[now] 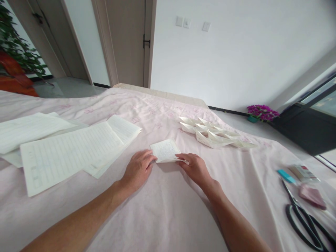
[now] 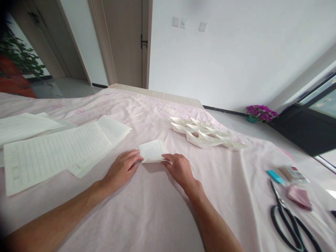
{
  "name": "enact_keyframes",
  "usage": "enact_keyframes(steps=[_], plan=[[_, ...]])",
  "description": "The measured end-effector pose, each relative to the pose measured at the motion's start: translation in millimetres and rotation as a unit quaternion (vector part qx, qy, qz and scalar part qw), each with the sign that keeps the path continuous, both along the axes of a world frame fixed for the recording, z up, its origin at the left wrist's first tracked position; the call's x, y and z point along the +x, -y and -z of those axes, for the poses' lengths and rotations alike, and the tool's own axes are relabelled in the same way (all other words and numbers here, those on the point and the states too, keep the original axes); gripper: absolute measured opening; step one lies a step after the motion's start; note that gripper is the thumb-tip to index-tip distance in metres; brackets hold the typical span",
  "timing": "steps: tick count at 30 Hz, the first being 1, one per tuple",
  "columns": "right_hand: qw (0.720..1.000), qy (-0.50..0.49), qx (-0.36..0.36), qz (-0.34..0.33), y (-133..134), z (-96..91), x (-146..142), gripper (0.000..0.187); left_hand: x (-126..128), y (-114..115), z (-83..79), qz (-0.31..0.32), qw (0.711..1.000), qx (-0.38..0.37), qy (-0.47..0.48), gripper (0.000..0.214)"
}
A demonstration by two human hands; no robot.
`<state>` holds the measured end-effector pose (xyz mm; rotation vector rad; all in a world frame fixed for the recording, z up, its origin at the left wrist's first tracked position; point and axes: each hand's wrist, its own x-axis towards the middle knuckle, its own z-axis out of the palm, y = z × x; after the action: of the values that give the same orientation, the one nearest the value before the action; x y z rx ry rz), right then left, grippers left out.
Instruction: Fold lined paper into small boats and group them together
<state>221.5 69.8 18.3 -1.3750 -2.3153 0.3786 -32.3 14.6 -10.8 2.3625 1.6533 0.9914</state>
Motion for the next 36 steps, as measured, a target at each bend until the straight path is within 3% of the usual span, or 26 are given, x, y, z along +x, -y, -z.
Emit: enact_keyframes(steps=[7,16,25,30,36], plan=[[0.997,-0.042,-0.055,0.033,-1.4,-4.5,-5.3,0.024,3.3,-2.1,0.8,-0.011,1.000,-0.014,-0.004,0.017],[0.986,-0.155,0.043,-0.032,4.4,-8.4,-6.7,0.017,7.6,-4.8,-4.2,-0.001,1.000,-0.015,0.023,0.011],[0.974,-0.226,-0.015,0.023,1.3,-11.1,9.2,0.024,0.5,-7.0,-4.3,-0.030,0.993,-0.046,0.101,0.018],[0.957,-0.273,-0.093,0.041,2.4,-10.8,5.7,0.020,-2.3,-7.8,-3.3,-0.044,0.994,-0.043,0.088,0.016],[0.955,-0.271,-0.103,0.056,8.3,-15.1,0.3,0.013,-1.2,-6.7,-2.0,-0.043,0.996,-0.038,0.075,0.015]])
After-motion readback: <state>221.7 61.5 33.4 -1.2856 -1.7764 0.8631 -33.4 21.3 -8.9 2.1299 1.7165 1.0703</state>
